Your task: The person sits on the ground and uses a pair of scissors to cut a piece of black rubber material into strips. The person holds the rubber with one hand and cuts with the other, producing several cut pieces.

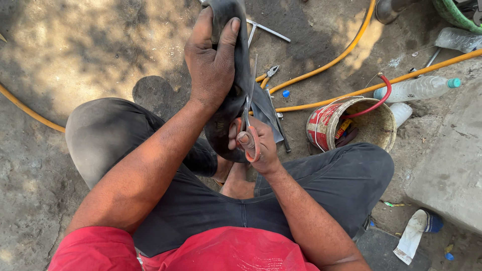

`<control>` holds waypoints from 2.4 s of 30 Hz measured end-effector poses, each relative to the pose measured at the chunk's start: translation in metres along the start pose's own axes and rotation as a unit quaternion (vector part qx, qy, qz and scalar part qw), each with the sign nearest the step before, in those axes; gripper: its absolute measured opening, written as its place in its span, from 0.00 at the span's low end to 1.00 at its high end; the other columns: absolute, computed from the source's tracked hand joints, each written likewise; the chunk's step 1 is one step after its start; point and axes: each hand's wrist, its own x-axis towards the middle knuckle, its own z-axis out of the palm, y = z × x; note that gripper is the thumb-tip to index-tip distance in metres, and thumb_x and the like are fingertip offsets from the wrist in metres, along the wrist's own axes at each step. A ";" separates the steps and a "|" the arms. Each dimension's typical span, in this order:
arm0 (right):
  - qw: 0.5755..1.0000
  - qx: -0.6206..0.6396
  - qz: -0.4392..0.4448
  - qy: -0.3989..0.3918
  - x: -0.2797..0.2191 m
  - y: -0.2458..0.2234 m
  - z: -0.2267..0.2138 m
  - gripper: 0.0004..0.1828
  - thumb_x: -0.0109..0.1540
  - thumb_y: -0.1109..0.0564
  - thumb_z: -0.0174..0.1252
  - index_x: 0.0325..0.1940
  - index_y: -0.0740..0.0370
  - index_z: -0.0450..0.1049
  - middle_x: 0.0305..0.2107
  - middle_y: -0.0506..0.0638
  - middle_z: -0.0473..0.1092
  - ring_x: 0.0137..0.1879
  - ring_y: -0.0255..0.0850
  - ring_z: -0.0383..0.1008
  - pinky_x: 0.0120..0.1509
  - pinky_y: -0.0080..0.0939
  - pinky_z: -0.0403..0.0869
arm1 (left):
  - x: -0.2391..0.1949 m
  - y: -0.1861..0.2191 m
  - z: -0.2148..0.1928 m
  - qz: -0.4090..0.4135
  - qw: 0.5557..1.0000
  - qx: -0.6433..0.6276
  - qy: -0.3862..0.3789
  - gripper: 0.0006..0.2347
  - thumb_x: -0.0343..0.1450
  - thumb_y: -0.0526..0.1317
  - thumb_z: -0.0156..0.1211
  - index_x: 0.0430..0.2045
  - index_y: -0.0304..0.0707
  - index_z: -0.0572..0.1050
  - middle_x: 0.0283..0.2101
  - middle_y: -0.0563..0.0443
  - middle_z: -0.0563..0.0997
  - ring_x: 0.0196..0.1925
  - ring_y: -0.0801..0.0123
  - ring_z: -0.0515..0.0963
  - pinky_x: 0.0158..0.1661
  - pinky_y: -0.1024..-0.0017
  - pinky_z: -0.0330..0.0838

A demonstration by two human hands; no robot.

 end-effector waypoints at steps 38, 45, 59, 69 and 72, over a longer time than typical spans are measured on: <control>0.994 0.073 -0.009 0.079 -0.008 0.000 -0.005 0.33 0.60 0.27 0.66 0.33 0.61 0.72 0.27 0.47 0.70 0.30 0.32 0.73 0.32 0.29 0.69 | -0.028 0.035 0.017 -0.099 0.989 0.034 -0.105 0.12 0.80 0.44 0.58 0.47 0.31 0.76 0.38 0.40 0.82 0.39 0.56 0.84 0.42 0.68 0.77; 0.999 -0.017 -0.039 -0.025 0.001 -0.027 -0.021 0.25 0.64 0.36 0.67 0.34 0.61 0.75 0.26 0.46 0.72 0.31 0.31 0.74 0.36 0.30 0.71 | 0.017 0.046 0.004 -0.500 0.790 -0.324 -0.148 0.39 0.71 0.70 0.33 0.42 0.25 0.77 0.38 0.39 0.85 0.44 0.56 0.88 0.46 0.65 0.80; 0.971 -0.171 0.093 -0.136 0.005 -0.023 -0.011 0.21 0.57 0.44 0.72 0.27 0.62 0.72 0.20 0.44 0.71 0.27 0.30 0.74 0.29 0.34 0.70 | 0.077 0.034 -0.034 -0.368 0.765 0.116 -0.516 0.35 0.66 0.64 0.61 0.48 0.22 0.82 0.48 0.30 0.85 0.48 0.54 0.84 0.45 0.59 0.78; 0.895 -0.413 0.107 -0.129 0.001 0.002 0.011 0.27 0.54 0.40 0.76 0.25 0.66 0.75 0.17 0.49 0.71 0.25 0.33 0.66 0.29 0.41 0.67 | 0.028 0.006 0.020 -0.310 0.451 0.475 -0.689 0.30 0.65 0.59 0.67 0.56 0.39 0.76 0.53 0.45 0.80 0.53 0.55 0.80 0.55 0.61 0.74; 0.900 -0.406 0.105 -0.116 0.000 -0.001 0.001 0.25 0.55 0.41 0.76 0.27 0.65 0.76 0.18 0.48 0.71 0.26 0.32 0.66 0.30 0.40 0.67 | 0.035 0.012 0.029 -0.372 0.518 0.347 -0.688 0.20 0.70 0.50 0.63 0.47 0.33 0.81 0.40 0.46 0.87 0.39 0.59 0.86 0.44 0.62 0.80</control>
